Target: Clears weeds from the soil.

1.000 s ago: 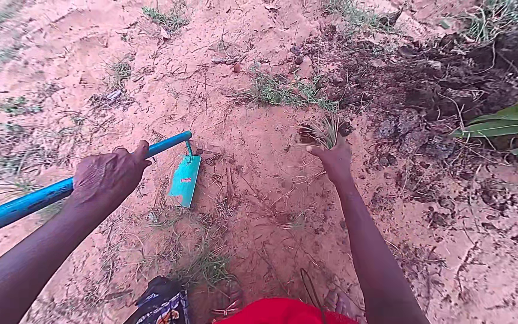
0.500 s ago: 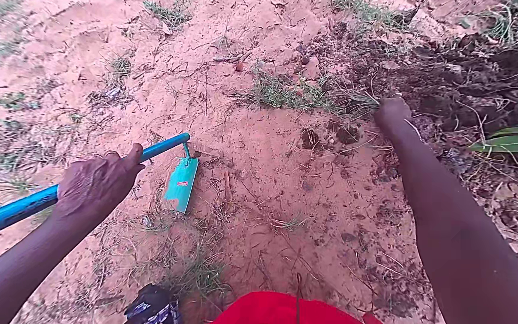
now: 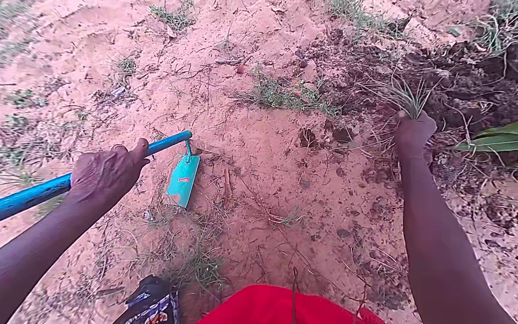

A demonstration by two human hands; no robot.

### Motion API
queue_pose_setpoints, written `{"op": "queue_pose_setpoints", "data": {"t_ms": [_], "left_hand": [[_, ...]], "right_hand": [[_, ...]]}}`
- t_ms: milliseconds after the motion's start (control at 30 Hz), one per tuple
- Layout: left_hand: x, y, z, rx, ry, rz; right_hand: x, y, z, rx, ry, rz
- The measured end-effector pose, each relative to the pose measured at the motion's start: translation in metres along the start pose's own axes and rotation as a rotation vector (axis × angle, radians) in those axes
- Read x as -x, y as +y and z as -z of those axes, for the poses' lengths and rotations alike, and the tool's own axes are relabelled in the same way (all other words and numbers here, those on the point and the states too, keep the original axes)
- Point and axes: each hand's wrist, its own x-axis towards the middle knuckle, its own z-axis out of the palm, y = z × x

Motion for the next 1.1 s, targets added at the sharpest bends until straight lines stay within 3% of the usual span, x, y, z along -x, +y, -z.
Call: {"op": "queue_pose_setpoints", "data": {"t_ms": [133, 200, 467, 633, 967, 1100], "left_hand": [[-0.001, -0.003, -0.003, 0.017, 0.011, -0.017], [-0.001, -0.005, -0.005, 0.025, 0.009, -0.029], [-0.001, -0.004, -0.005, 0.004, 0.006, 0.003], [-0.007, -0.009, -0.018, 0.02, 0.033, 0.013], [-0.001, -0.003, 0.001, -0.001, -0.024, 0.004], [0.0, -0.003, 0.004, -0.017, -0.007, -0.002]], "right_hand": [[0.058, -0.002, 0.0, -0.109, 0.042, 0.046], [0.049, 0.002, -0.02, -0.157, -0.008, 0.039], [-0.005, -0.053, -0.089, 0.385, -0.346, 0.158], [-0.016, -0.057, -0.121, 0.484, -0.388, 0.159], [0.01, -0.036, -0.107, 0.34, -0.273, 0.117], [0.021, -0.013, -0.093, 0.003, -0.162, 0.029]]}}
